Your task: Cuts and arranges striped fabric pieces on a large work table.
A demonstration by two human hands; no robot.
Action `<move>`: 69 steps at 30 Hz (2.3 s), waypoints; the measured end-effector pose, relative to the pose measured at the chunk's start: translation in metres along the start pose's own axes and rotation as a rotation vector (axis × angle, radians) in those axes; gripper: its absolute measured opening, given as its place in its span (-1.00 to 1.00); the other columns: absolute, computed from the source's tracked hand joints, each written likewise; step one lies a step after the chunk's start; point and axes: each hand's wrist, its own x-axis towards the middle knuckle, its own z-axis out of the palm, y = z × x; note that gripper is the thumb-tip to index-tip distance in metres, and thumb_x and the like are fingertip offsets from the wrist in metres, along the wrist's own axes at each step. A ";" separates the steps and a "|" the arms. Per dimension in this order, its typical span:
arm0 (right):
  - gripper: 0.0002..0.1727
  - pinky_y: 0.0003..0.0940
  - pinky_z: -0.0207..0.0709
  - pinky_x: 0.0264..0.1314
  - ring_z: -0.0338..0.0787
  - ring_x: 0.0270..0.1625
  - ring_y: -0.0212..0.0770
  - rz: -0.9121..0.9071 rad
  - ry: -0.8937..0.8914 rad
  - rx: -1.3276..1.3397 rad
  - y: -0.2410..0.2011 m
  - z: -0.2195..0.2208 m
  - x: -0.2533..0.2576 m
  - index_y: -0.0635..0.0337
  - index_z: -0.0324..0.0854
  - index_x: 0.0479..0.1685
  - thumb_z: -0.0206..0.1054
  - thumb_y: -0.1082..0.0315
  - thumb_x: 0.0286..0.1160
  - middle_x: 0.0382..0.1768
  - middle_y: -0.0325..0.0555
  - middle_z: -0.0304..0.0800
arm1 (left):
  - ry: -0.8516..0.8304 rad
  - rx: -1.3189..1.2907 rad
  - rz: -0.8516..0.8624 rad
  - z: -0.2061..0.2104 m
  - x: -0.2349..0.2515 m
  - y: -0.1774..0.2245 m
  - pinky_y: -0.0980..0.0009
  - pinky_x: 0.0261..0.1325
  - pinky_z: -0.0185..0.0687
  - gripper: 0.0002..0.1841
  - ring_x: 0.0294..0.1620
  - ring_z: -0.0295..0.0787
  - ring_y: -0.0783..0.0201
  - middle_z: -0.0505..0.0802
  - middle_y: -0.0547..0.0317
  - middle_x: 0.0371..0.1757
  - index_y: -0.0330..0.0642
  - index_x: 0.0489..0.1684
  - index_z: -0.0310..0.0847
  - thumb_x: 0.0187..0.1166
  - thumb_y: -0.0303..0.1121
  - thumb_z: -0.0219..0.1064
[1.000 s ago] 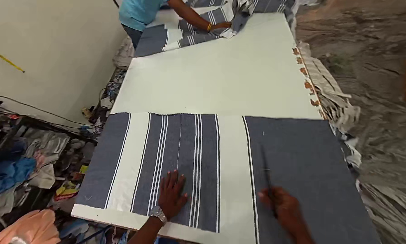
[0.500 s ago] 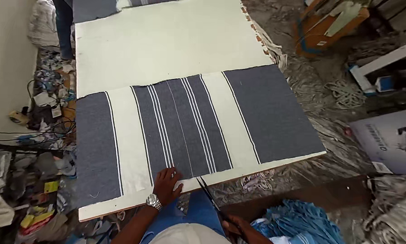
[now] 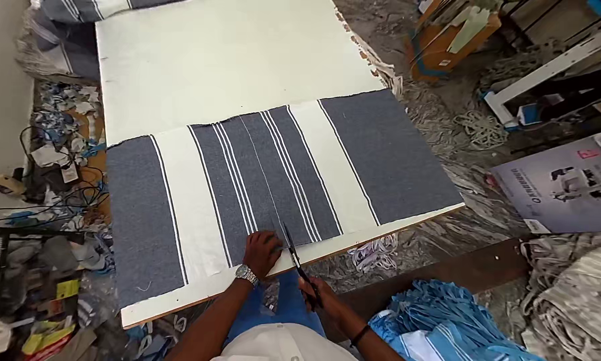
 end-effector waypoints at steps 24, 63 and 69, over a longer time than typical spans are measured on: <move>-0.29 -0.28 0.64 -0.51 0.61 -0.62 -0.24 0.010 0.104 0.049 -0.006 0.017 -0.018 0.10 0.59 -0.21 0.44 -0.45 0.30 -0.59 -0.21 0.54 | -0.014 -0.091 -0.026 -0.002 0.002 -0.003 -0.01 0.51 0.39 -0.84 0.39 0.60 0.33 0.83 0.52 0.15 0.41 -0.10 0.83 0.42 -0.08 0.50; -0.36 -0.25 0.66 -0.57 0.62 -0.70 -0.19 -0.081 0.183 -0.008 -0.041 0.023 0.042 0.17 0.58 -0.41 0.58 -0.29 0.28 -0.68 -0.11 0.56 | -0.005 -0.160 -0.042 0.015 -0.002 -0.017 0.17 0.53 0.32 -0.85 0.37 0.57 0.57 0.84 0.76 0.10 0.48 -0.13 0.82 0.49 0.04 0.34; -0.27 -0.26 0.68 -0.47 0.65 -0.61 -0.21 -0.041 0.082 0.029 -0.071 0.014 0.061 0.15 0.62 -0.22 0.37 -0.45 0.37 -0.59 -0.17 0.58 | 0.007 -0.146 -0.017 0.013 -0.001 -0.017 0.14 0.52 0.35 -0.83 0.36 0.61 0.52 0.85 0.70 0.10 0.44 -0.13 0.81 0.47 0.05 0.36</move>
